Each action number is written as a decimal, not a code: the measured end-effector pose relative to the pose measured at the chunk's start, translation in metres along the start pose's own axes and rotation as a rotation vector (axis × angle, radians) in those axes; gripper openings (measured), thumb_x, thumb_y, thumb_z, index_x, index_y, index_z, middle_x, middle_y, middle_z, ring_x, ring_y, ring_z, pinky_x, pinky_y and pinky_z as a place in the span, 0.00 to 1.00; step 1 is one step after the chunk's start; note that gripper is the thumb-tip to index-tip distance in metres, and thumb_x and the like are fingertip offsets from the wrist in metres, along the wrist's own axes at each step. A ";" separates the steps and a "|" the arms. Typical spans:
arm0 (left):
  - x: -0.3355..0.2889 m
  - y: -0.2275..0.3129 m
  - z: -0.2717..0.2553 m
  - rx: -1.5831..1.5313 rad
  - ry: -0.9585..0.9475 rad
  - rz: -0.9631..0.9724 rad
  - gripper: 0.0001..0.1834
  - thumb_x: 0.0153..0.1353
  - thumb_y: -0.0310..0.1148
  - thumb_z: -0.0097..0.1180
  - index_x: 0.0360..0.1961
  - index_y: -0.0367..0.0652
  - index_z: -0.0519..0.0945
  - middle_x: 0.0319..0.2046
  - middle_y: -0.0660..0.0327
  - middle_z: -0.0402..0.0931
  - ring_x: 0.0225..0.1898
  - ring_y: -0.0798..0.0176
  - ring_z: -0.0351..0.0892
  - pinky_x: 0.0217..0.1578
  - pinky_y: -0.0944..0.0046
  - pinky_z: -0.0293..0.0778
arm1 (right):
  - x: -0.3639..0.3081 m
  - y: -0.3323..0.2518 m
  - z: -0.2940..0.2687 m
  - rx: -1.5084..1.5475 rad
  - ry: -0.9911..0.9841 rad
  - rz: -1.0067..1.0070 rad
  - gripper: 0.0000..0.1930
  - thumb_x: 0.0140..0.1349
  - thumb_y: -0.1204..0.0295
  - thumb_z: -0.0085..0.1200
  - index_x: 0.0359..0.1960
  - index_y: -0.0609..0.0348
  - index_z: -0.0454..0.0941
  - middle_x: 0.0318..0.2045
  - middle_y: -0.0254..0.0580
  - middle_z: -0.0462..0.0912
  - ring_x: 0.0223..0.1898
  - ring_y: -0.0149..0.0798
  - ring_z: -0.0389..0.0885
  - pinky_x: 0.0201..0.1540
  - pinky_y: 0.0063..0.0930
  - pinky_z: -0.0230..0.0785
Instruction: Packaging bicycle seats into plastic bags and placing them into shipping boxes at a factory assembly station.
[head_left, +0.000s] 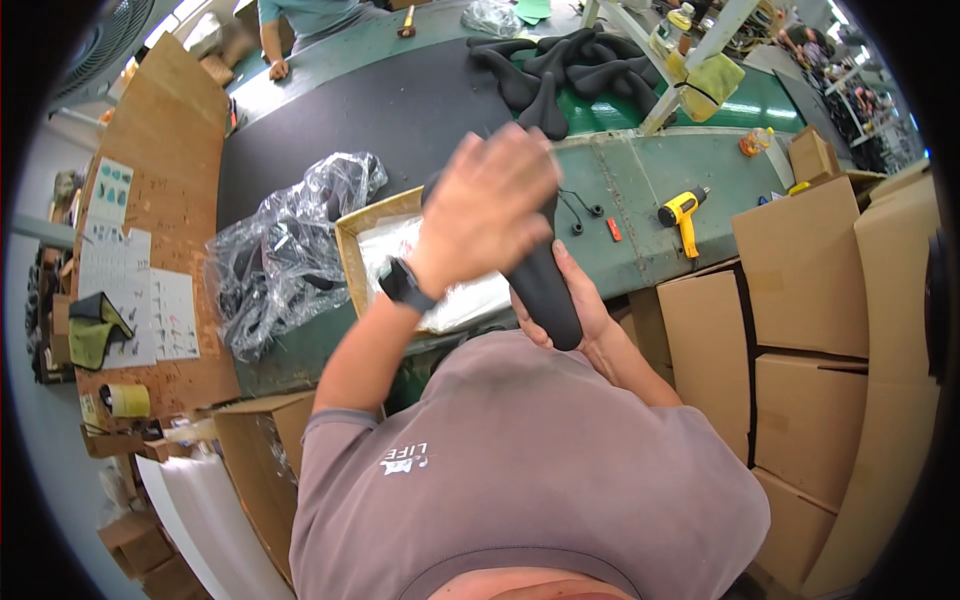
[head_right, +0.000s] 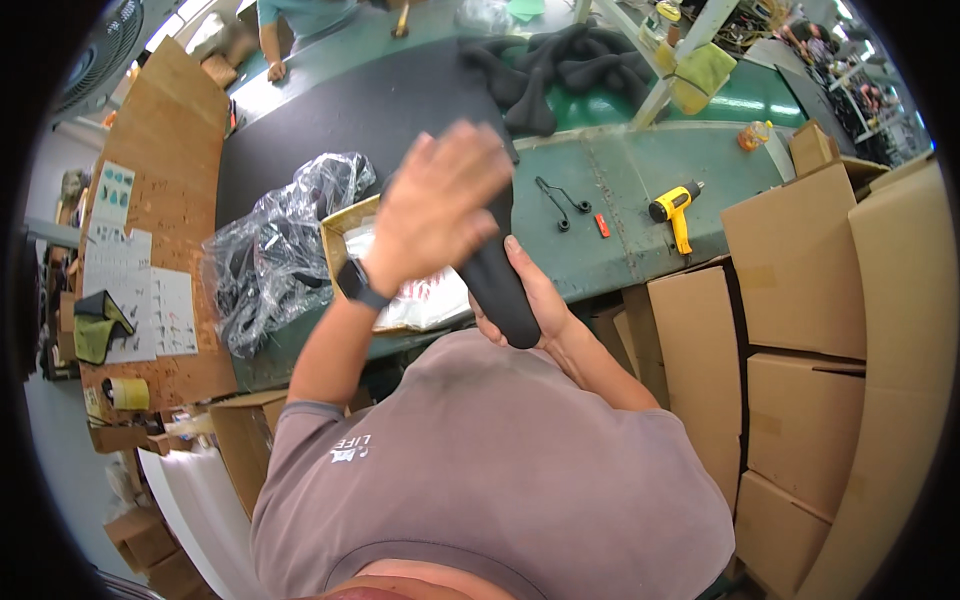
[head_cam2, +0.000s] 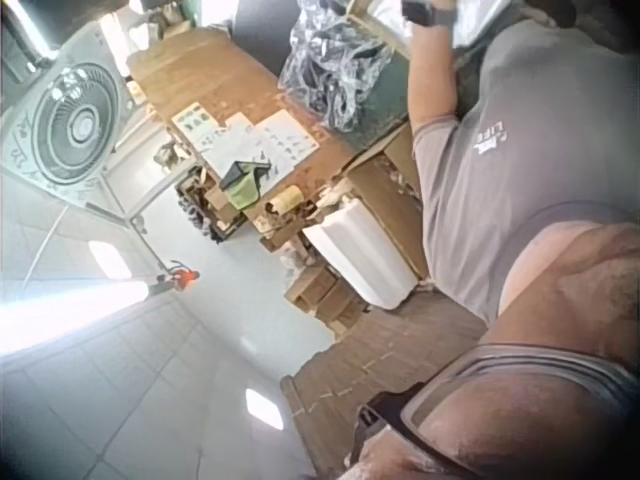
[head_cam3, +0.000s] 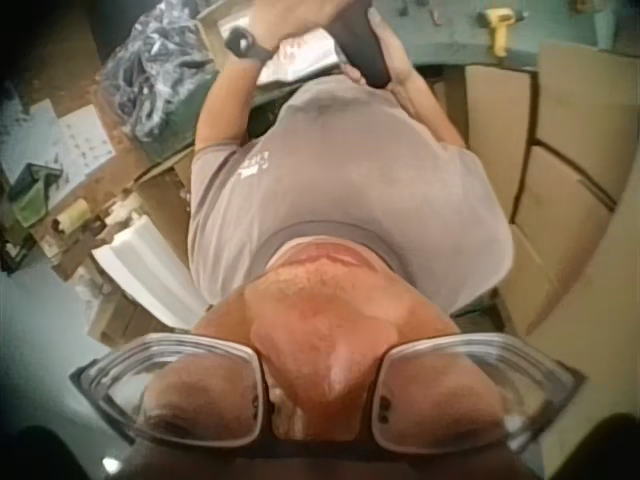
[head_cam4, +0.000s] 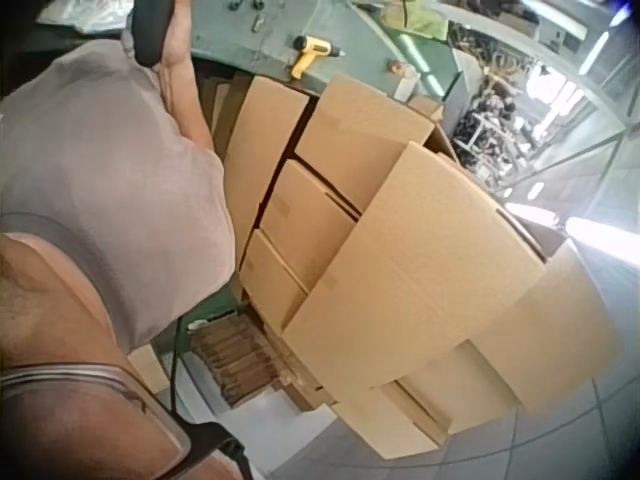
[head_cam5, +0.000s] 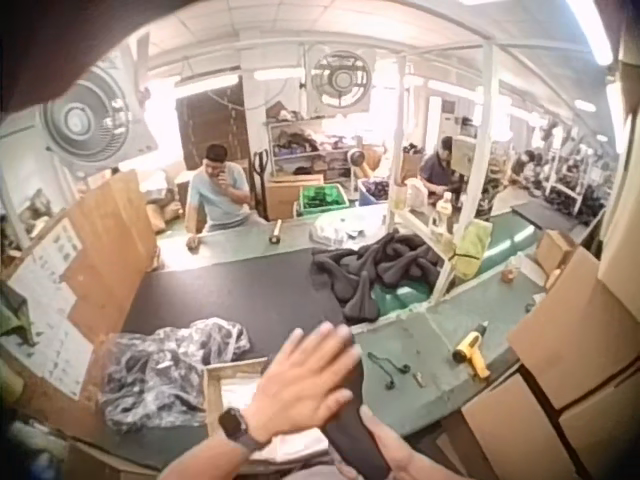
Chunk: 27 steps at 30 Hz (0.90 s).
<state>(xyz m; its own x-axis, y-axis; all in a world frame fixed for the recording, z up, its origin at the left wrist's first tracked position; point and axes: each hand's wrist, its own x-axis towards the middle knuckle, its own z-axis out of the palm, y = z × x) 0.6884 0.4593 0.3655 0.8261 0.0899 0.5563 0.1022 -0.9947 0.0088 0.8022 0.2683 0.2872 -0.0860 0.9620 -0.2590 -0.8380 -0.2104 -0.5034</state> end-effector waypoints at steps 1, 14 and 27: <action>-0.008 -0.028 0.006 -0.040 0.090 -0.142 0.29 0.76 0.48 0.61 0.72 0.46 0.82 0.71 0.51 0.82 0.75 0.44 0.77 0.77 0.38 0.67 | -0.001 0.004 -0.008 -0.040 -0.017 0.014 0.41 0.84 0.30 0.30 0.57 0.60 0.77 0.29 0.49 0.81 0.14 0.43 0.77 0.13 0.34 0.70; -0.041 0.018 0.014 -0.973 0.612 -0.797 0.31 0.71 0.35 0.76 0.71 0.35 0.82 0.51 0.62 0.89 0.55 0.64 0.86 0.58 0.62 0.81 | -0.004 -0.007 0.007 0.172 -0.163 -0.022 0.46 0.83 0.29 0.23 0.56 0.66 0.74 0.29 0.52 0.77 0.13 0.41 0.75 0.10 0.32 0.68; -0.041 0.033 0.025 -0.382 0.401 -0.663 0.34 0.83 0.53 0.53 0.76 0.36 0.76 0.74 0.43 0.75 0.76 0.47 0.73 0.77 0.40 0.62 | 0.027 -0.017 0.013 0.022 -0.045 0.029 0.45 0.82 0.26 0.24 0.48 0.59 0.78 0.33 0.53 0.84 0.13 0.48 0.78 0.13 0.40 0.71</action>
<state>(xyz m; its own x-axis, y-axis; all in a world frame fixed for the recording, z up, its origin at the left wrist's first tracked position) 0.6715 0.4243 0.3222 0.3967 0.7050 0.5879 0.2414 -0.6981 0.6741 0.8071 0.2998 0.2998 -0.1338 0.9626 -0.2356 -0.8464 -0.2347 -0.4781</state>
